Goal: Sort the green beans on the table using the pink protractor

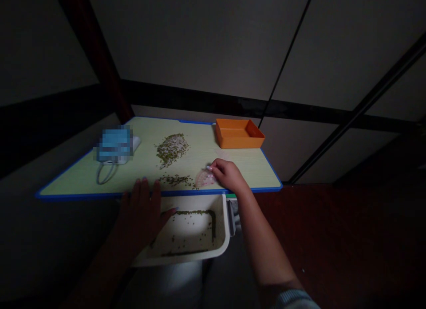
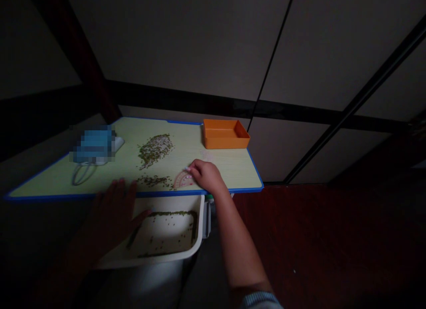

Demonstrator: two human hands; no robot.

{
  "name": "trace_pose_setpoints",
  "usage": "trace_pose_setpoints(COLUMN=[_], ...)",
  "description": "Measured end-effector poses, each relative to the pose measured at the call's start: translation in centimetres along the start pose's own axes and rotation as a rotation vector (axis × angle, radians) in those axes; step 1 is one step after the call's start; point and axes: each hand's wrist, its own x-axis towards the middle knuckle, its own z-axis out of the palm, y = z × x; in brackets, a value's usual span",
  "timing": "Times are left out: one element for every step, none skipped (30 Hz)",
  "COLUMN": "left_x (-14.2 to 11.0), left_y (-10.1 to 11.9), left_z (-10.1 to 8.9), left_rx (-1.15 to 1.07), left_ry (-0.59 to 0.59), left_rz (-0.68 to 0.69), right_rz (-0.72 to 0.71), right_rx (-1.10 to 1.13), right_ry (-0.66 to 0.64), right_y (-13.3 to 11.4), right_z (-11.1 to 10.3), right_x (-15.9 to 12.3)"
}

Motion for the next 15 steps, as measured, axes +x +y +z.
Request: trace_pose_setpoints(left_x=[0.0,-0.02,-0.04,-0.07,-0.1,-0.12,-0.13,-0.13,-0.11,-0.08,-0.04,0.0,0.03,0.04,0.04], left_y=[0.03,0.05,0.06,0.06,0.05,0.03,-0.01,-0.04,-0.08,-0.12,-0.16,-0.2,-0.23,-0.26,-0.29], left_z=[-0.07,-0.12,-0.15,-0.15,-0.12,-0.07,0.0,0.06,0.11,0.14,0.15,0.14,0.11,0.08,0.06], left_rx=[0.001,0.001,0.0,-0.002,-0.003,-0.003,-0.002,-0.003,-0.005,-0.01,-0.017,-0.026,-0.035,-0.043,-0.048], left_ry=[-0.003,-0.003,0.0,0.005,0.013,0.022,0.031,0.038,0.04,0.039,0.037,0.034,0.033,0.033,0.035], left_rz=[0.0,-0.001,-0.001,0.002,0.008,0.016,0.024,0.03,0.034,0.034,0.03,0.026,0.022,0.02,0.021], right_rz=[-0.004,-0.01,-0.015,-0.018,-0.018,-0.015,-0.012,-0.009,-0.004,0.002,0.009,0.017,0.026,0.034,0.043], right_rx=[0.012,0.027,0.042,0.057,0.073,0.092,0.113,0.135,0.157,0.178,0.197,0.213,0.226,0.237,0.246], right_ry=[-0.004,-0.008,-0.011,-0.012,-0.014,-0.017,-0.02,-0.022,-0.022,-0.02,-0.014,-0.004,0.01,0.024,0.036], right_y=[0.03,0.08,0.14,0.22,0.3,0.38,0.46,0.53,0.58,0.63,0.67,0.7,0.74,0.78,0.83], right_z=[0.0,0.0,0.02,0.05,0.08,0.11,0.13,0.15,0.17,0.17,0.17,0.17,0.17,0.18,0.19], right_x=[-0.02,-0.04,-0.06,-0.07,-0.08,-0.09,-0.09,-0.09,-0.09,-0.09,-0.09,-0.09,-0.09,-0.1,-0.11])
